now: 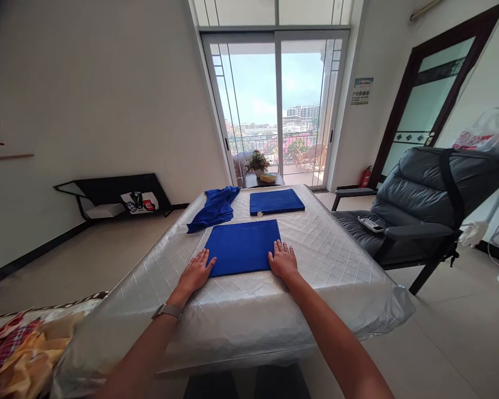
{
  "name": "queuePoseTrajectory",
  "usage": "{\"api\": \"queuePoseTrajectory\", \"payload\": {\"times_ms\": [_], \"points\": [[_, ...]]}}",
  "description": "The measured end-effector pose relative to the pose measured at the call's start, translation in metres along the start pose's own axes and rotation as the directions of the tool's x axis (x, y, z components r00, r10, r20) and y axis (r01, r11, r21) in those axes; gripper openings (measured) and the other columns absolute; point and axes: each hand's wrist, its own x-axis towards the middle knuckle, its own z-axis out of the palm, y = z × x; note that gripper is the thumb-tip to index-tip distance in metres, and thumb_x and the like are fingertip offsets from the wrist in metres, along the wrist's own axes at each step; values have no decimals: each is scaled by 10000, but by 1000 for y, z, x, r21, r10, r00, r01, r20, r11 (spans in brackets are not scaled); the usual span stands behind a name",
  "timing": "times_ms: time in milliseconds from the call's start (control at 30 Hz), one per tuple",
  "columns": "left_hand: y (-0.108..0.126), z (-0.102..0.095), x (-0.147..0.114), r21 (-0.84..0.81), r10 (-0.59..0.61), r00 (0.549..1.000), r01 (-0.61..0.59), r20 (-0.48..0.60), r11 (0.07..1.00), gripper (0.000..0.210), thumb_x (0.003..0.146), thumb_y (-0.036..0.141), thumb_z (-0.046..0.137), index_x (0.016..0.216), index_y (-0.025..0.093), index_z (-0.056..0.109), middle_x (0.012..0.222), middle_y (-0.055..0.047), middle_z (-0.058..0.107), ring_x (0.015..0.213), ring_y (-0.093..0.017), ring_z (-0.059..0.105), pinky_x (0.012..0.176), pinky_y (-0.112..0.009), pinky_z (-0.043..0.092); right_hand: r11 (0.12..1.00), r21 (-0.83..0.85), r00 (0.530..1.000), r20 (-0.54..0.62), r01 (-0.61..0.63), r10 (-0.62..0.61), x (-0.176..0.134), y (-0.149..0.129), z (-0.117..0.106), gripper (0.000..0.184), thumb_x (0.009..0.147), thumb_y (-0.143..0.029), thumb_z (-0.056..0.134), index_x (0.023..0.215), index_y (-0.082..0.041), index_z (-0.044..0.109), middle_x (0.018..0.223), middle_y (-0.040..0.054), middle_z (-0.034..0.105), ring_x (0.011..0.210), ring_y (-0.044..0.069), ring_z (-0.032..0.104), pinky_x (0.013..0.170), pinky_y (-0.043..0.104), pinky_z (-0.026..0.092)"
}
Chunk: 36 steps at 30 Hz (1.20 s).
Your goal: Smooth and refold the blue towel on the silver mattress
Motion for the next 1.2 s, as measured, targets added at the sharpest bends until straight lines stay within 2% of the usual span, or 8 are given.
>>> {"api": "queuePoseTrajectory", "payload": {"times_ms": [267,367,500,667,800,967,1067,1200], "points": [[-5,-4,3,33,15,999,-17,42,999,787,998,611,172,1538,58,319,1608,-185,282,1497,-285,266,1221,-467,205,995,-68,996,-46,69,-72,-15,-2,-9,632,1017,-412,249,1585,-135,261,1653,57,186,1526,238,127,1226,425,57],[5,-9,6,58,10,1000,-10,11,998,801,995,621,209,1531,38,329,1607,-207,264,1497,-306,259,1221,-490,198,994,-52,995,-15,93,-94,-24,0,-9,630,1017,-419,249,1591,-159,247,1655,40,162,1530,233,109,1228,432,80],[68,-17,10,0,183,982,-183,-39,983,685,1027,556,193,1544,130,337,1610,-157,294,1493,-266,277,1208,-491,246,996,-17,994,54,92,-91,-32,4,-2,673,1023,-499,174,1601,-153,178,1662,35,121,1534,223,75,1233,439,76],[178,-19,10,-90,504,863,-505,-36,859,668,1038,547,176,1540,139,346,1611,-115,306,1504,-215,249,1231,-436,221,993,-57,994,37,103,-101,-36,6,3,643,1026,-435,193,1598,-143,179,1659,50,146,1531,236,98,1233,450,94],[214,-11,9,-153,540,841,-533,4,832,697,1039,535,96,1550,113,312,1621,-112,284,1513,-218,218,1238,-431,202,984,-112,990,26,137,-135,-38,6,2,646,991,-302,300,1606,-183,142,1662,27,115,1532,246,93,1230,455,122],[182,-10,1,-129,499,863,-487,78,864,724,1027,564,78,1567,120,267,1637,-102,231,1526,-222,167,1245,-439,162,993,-70,995,25,98,-96,-38,5,-1,624,1024,-391,213,1591,-128,214,1651,50,175,1525,241,137,1234,450,121],[137,-18,-5,-97,419,896,-408,151,908,748,1013,602,99,1576,129,237,1648,-84,186,1532,-239,133,1247,-460,136,995,-50,996,37,88,-86,-39,4,-2,650,1033,-451,201,1590,-117,203,1652,55,167,1526,242,131,1236,452,108],[66,-26,-13,-9,207,954,-210,217,978,748,1005,619,142,1586,151,203,1654,-73,140,1534,-271,90,1239,-504,105,996,-56,997,40,75,-73,-40,3,-3,636,1040,-446,194,1594,-134,186,1653,30,149,1527,225,126,1237,437,105]]}}
